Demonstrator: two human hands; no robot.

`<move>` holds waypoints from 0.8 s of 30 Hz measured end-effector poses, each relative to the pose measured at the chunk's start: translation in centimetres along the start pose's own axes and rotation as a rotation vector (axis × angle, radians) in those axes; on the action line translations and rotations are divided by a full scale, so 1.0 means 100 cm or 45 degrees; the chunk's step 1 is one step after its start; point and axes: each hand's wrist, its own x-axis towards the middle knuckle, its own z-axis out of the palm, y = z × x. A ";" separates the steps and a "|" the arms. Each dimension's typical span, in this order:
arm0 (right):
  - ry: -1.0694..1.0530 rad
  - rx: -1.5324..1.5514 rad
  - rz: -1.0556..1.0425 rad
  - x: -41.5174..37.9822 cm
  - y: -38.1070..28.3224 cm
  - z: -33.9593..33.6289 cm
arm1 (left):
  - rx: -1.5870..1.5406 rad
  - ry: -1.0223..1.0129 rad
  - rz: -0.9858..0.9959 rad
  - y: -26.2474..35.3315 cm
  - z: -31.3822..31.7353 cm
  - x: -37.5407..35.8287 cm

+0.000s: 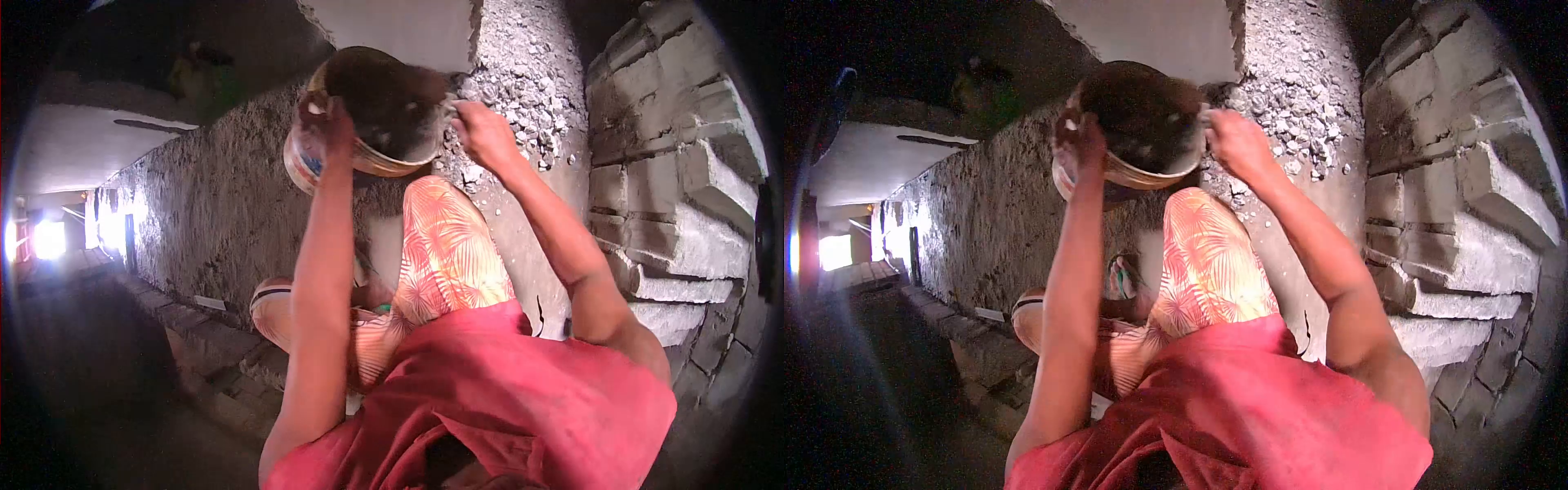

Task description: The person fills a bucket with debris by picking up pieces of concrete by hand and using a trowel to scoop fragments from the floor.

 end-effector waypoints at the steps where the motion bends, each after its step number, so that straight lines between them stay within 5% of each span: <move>1: -0.128 0.038 0.204 -0.017 0.012 -0.008 | -0.013 0.032 0.205 -0.036 0.006 0.015; 4: -0.339 -0.001 0.573 -0.124 0.080 -0.005 | -0.190 -0.055 -0.237 -0.029 -0.041 0.044; 5: -0.332 -0.028 0.465 -0.178 0.097 0.002 | -0.149 -0.129 -0.322 -0.030 -0.053 0.053; 8: -0.836 0.113 0.785 -0.281 0.065 0.002 | -0.304 0.039 -0.224 -0.069 -0.043 0.068; 11: -0.922 0.324 0.738 -0.318 0.046 0.029 | -0.456 -0.029 -0.285 -0.099 -0.032 0.087; 13: -0.719 0.275 0.596 -0.320 0.071 0.076 | -0.528 -0.031 -0.312 -0.108 -0.029 0.091; 14: -0.796 0.145 0.762 -0.300 0.094 0.097 | -0.551 -0.030 -0.316 -0.111 -0.028 0.091; 19: -0.371 0.014 0.475 -0.154 0.194 0.146 | -0.605 -0.024 -0.328 -0.120 -0.035 0.086; 24: -0.463 0.038 0.630 -0.113 0.202 0.136 | -0.646 0.001 -0.324 -0.130 -0.036 0.085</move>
